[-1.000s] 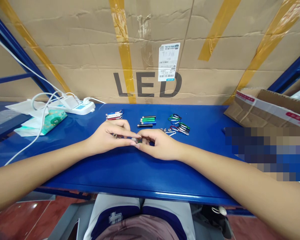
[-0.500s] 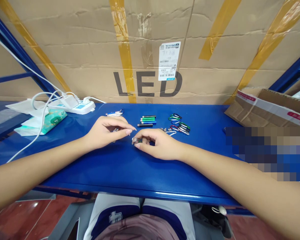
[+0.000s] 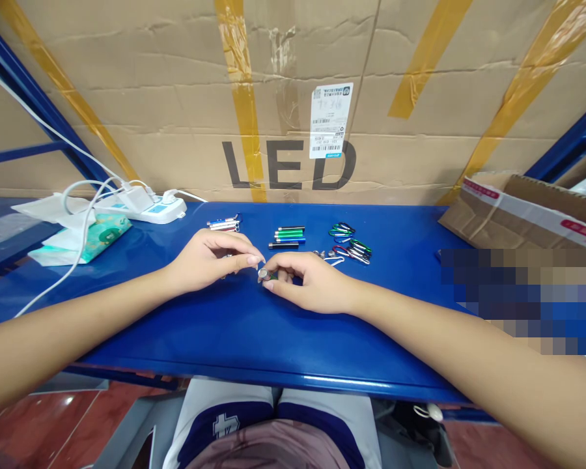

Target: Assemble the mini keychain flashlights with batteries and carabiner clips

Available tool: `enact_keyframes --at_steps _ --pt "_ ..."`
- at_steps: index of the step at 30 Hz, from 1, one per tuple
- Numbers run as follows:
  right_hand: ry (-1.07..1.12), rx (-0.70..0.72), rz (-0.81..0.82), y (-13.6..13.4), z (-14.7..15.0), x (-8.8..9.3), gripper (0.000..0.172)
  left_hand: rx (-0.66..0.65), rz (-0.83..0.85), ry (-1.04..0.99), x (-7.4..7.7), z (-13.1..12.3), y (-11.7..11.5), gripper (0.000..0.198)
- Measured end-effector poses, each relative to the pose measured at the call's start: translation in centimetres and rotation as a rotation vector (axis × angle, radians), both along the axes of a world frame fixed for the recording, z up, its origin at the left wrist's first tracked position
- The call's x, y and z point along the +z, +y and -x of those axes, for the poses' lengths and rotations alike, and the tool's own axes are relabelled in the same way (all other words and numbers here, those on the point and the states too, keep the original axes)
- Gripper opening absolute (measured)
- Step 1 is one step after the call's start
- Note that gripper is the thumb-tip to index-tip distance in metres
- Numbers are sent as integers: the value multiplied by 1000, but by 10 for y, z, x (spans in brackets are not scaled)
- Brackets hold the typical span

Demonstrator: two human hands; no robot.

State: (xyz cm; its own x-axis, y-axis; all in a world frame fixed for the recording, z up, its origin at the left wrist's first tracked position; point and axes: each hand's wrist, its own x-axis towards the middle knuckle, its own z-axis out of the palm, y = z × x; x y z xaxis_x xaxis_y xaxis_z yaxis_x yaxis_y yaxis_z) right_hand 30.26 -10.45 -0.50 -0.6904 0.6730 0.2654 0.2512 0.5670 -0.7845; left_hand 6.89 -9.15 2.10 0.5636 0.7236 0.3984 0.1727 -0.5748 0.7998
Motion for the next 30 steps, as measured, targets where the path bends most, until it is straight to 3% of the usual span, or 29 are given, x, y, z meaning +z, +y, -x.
enact_keyframes --at_steps 10,13,17,23,25,30 --pt "-3 15 -2 1 0 1 21 -77 61 14 -4 -2 1 19" --pt "1 9 10 0 0 2 22 9 74 -27 -4 -2 1 20" --pt "15 -1 19 -2 0 2 22 136 60 -9 -3 -1 2 50" --pt "115 -1 -205 2 0 1 18 -26 22 -44 -8 -4 3 29" --pt "109 -19 -185 3 0 1 21 -93 -24 -11 -10 -5 3 34" --pt "112 -35 -44 -1 2 4 25 -141 -52 5 -9 -4 3 27"
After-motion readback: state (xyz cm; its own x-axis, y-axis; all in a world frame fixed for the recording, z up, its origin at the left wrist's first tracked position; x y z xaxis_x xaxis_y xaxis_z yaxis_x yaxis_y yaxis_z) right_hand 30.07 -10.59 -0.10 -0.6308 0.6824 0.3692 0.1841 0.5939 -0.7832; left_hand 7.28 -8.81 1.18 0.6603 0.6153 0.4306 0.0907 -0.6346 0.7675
